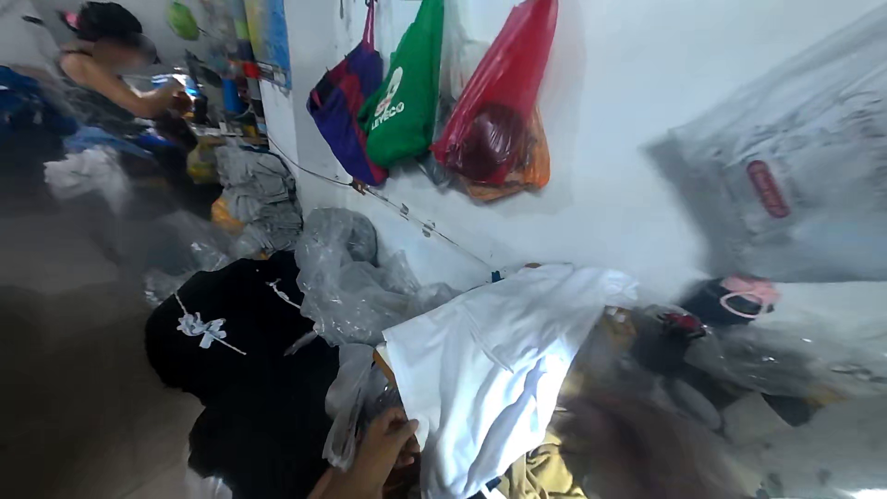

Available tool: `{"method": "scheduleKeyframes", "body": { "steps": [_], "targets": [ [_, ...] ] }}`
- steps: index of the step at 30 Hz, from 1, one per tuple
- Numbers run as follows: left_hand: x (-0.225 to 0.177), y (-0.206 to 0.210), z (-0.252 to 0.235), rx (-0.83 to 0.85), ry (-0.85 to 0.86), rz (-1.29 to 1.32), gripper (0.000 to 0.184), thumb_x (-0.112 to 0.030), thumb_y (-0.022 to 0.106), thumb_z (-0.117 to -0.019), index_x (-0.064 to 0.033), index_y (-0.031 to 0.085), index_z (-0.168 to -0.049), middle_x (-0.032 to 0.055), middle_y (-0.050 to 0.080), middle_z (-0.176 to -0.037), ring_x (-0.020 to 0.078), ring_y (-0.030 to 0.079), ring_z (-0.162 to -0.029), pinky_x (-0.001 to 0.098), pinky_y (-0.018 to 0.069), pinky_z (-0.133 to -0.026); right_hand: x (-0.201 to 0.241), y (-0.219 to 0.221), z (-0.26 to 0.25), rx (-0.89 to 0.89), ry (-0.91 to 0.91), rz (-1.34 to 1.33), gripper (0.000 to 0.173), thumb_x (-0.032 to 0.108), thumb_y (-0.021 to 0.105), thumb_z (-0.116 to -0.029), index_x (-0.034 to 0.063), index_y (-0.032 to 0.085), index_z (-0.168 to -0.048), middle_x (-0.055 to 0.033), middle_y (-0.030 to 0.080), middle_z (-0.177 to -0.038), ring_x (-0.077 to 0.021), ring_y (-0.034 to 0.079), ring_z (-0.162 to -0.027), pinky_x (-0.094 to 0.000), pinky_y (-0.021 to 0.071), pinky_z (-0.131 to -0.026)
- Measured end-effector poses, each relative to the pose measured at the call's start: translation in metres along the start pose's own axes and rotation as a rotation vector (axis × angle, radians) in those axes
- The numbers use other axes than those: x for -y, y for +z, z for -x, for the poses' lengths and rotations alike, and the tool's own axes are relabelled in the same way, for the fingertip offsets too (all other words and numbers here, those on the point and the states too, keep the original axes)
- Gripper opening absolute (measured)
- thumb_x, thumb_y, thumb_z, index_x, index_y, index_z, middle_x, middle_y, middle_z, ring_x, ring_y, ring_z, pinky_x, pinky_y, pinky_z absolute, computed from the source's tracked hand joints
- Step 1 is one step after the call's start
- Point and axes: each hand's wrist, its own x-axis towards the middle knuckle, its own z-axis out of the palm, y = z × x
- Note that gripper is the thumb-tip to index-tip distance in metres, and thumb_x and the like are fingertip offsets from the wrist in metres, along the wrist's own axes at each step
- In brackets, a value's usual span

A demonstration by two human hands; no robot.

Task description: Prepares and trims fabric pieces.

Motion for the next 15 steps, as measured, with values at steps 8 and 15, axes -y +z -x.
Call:
{"method": "scheduleKeyframes", "body": {
  "steps": [8,15],
  "targets": [
    [-0.046,0.003,0.031,-0.006,0.222,-0.102,0.032,-0.007,0.069,-0.0950,0.0020,0.054,-0.122,0.0053,0.068,-0.088,0.0127,0.069,-0.072,0.0288,0.0604,-0.070,-0.199,0.052,-0.009,0.422,0.541,0.702,0.036,0.006,0.061,-0.0979,-0.0022,0.065,-0.132,-0.0259,0.060,-0.135,-0.0445,0.055,-0.128,-0.0598,0.0445,-0.107],
    [-0.066,-0.090,0.047,-0.375,0.543,0.135,0.023,-0.009,0.060,-0.0942,-0.0048,0.066,-0.116,0.0001,0.072,-0.087,0.0095,0.069,-0.073,0.0280,0.0602,-0.067,-0.092,-0.012,0.004,-0.522,0.547,-0.453,0.025,0.000,0.036,-0.1026,0.0092,0.057,-0.112,0.0097,0.068,-0.083,-0.0019,0.067,-0.069,-0.0224,0.0596,-0.062]
  ]
}}
